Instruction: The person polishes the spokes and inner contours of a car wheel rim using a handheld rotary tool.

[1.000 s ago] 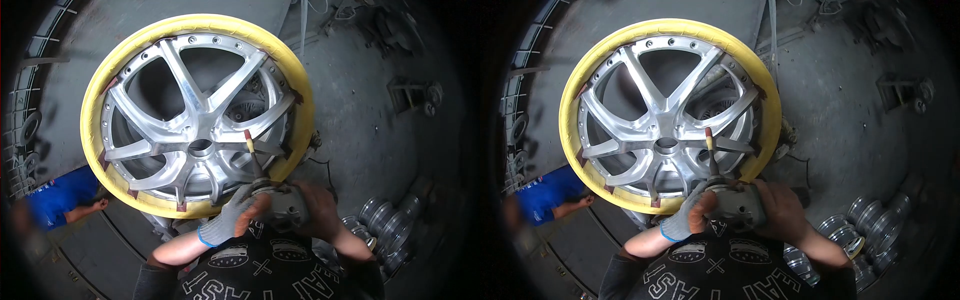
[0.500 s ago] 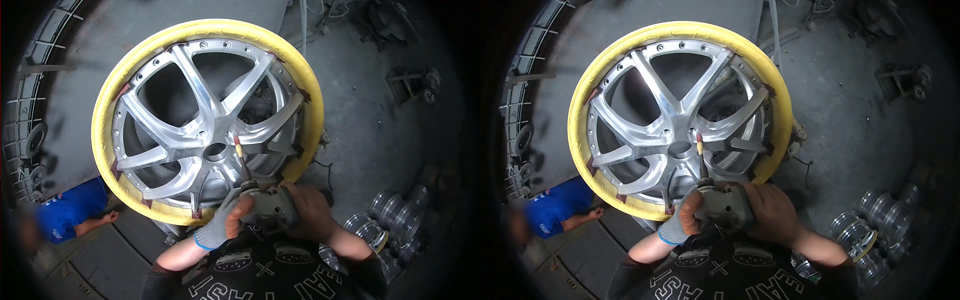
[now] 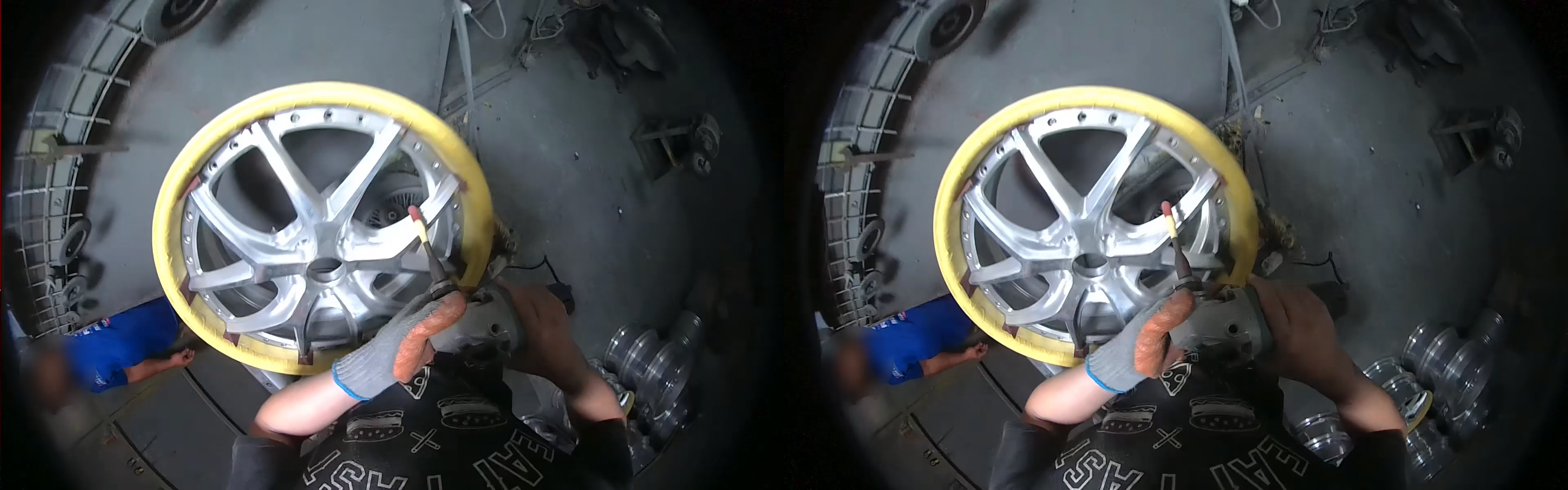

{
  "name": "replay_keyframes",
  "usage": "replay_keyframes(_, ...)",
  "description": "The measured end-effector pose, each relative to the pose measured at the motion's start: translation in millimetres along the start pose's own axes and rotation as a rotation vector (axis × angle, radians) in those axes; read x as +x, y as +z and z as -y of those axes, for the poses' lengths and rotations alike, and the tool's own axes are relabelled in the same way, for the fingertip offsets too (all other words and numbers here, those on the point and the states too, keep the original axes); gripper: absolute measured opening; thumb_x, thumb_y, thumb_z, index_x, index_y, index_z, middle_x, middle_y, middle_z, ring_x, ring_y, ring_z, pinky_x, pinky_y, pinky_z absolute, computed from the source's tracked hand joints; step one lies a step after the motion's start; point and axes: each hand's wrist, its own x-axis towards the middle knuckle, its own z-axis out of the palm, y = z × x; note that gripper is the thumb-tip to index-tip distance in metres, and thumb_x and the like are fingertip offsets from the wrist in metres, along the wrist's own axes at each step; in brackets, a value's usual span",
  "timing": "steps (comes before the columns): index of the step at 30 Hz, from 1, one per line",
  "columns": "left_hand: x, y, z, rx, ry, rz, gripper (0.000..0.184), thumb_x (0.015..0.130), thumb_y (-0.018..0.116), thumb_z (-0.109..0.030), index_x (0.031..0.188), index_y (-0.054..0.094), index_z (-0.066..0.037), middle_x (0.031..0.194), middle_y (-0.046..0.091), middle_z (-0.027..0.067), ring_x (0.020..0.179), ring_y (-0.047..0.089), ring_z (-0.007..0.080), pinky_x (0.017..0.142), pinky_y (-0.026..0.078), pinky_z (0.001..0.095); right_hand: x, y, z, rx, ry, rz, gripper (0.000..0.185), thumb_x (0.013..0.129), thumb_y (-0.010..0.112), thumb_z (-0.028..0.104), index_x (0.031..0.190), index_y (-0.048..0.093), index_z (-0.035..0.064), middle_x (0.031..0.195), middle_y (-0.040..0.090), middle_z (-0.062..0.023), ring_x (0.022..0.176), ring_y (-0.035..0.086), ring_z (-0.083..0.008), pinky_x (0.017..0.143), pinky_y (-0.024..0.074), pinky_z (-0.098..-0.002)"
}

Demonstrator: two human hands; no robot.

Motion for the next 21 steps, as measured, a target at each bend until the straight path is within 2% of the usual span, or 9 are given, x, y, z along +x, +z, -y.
replay_keyframes(6, 63, 42, -27, -1.069, -0.353, -0.439, 0.050, 0.094, 0.063, -0.021, 0.139, 0.049, -0.005, 0.131, 0.060, 0.0141, 0.120, 0.060, 0.0305, 0.103, 0.048, 0.0484, 11, -25, -53, 0.052, -0.012, 0.027, 0.087, 0.060, 0.085, 0.022, 0.135, 0.049, -0.0025, 0.108, 0.063, -0.0203, 0.095, 0.065, -0.0379, 0.082, 0.0531, -0.0447)
replay_keyframes(8, 75, 47, -12, -0.828, -0.273, -0.466, 0.049, 0.096, 0.061, -0.031, 0.138, 0.050, -0.008, 0.128, 0.062, 0.0128, 0.117, 0.062, 0.0281, 0.100, 0.050, 0.0460, 14, -30, -66, 0.053, -0.020, 0.055, 0.088, 0.059, 0.084, 0.021, 0.136, 0.049, -0.0023, 0.108, 0.063, -0.0204, 0.095, 0.065, -0.0380, 0.083, 0.0532, -0.0446)
replay_keyframes(10, 80, 45, -15, -1.140, -0.280, -0.332, 0.044, 0.101, 0.054, -0.016, 0.144, 0.049, -0.003, 0.142, 0.055, 0.0090, 0.134, 0.050, 0.0199, 0.114, 0.037, 0.0357, 17, -36, -73, 0.076, -0.005, 0.098, 0.089, 0.058, 0.084, 0.020, 0.137, 0.048, -0.0011, 0.108, 0.063, -0.0207, 0.096, 0.065, -0.0377, 0.083, 0.0533, -0.0447)
replay_keyframes(11, 81, 48, -18, -1.143, -0.281, -0.344, 0.044, 0.101, 0.054, -0.016, 0.144, 0.049, -0.003, 0.142, 0.055, 0.0090, 0.134, 0.050, 0.0199, 0.114, 0.037, 0.0357, 19, -39, -76, 0.084, -0.010, 0.105, 0.089, 0.058, 0.084, 0.020, 0.137, 0.048, -0.0011, 0.108, 0.063, -0.0207, 0.096, 0.065, -0.0377, 0.083, 0.0533, -0.0447)
replay_keyframes(14, 85, 54, -13, -0.808, -0.251, -0.384, 0.047, 0.099, 0.053, -0.013, 0.145, 0.048, -0.003, 0.144, 0.053, 0.0096, 0.139, 0.045, 0.0208, 0.117, 0.033, 0.0347, 23, -43, -82, 0.068, -0.027, 0.128, 0.090, 0.058, 0.084, 0.019, 0.138, 0.047, 0.0000, 0.110, 0.064, -0.0209, 0.098, 0.065, -0.0378, 0.085, 0.0526, -0.0451)
replay_keyframes(17, 84, 54, 9, -1.106, -0.261, -0.385, 0.054, 0.094, 0.057, -0.009, 0.146, 0.046, -0.003, 0.147, 0.050, 0.0101, 0.142, 0.041, 0.0214, 0.120, 0.030, 0.0343, 24, -42, -84, 0.056, -0.025, 0.167, 0.090, 0.058, 0.084, 0.019, 0.138, 0.046, 0.0000, 0.112, 0.063, -0.0203, 0.099, 0.065, -0.0379, 0.087, 0.0517, -0.0454)
replay_keyframes(18, 83, 59, 13, -0.982, -0.265, -0.452, 0.048, 0.095, 0.058, -0.016, 0.140, 0.049, -0.003, 0.138, 0.056, 0.0119, 0.130, 0.052, 0.0232, 0.110, 0.040, 0.0379, 23, -40, -83, 0.067, -0.040, 0.158, 0.090, 0.059, 0.084, 0.018, 0.138, 0.046, 0.0000, 0.111, 0.063, -0.0199, 0.100, 0.065, -0.0377, 0.088, 0.0514, -0.0456)
replay_keyframes(20, 77, 63, 18, -0.862, -0.264, -0.519, 0.044, 0.095, 0.059, -0.023, 0.133, 0.053, -0.003, 0.130, 0.061, 0.0137, 0.118, 0.062, 0.0251, 0.101, 0.050, 0.0414, 23, -38, -80, 0.075, -0.057, 0.154, 0.090, 0.059, 0.084, 0.018, 0.138, 0.046, 0.0001, 0.111, 0.063, -0.0195, 0.100, 0.064, -0.0376, 0.088, 0.0511, -0.0458)
replay_keyframes(21, 72, 63, 20, -0.853, -0.275, -0.508, 0.044, 0.093, 0.061, -0.017, 0.133, 0.053, -0.002, 0.130, 0.061, 0.0150, 0.119, 0.062, 0.0270, 0.102, 0.050, 0.0420, 23, -38, -77, 0.089, -0.064, 0.169, 0.089, 0.060, 0.083, 0.017, 0.138, 0.046, -0.0001, 0.111, 0.063, -0.0194, 0.100, 0.064, -0.0375, 0.088, 0.0512, -0.0457)
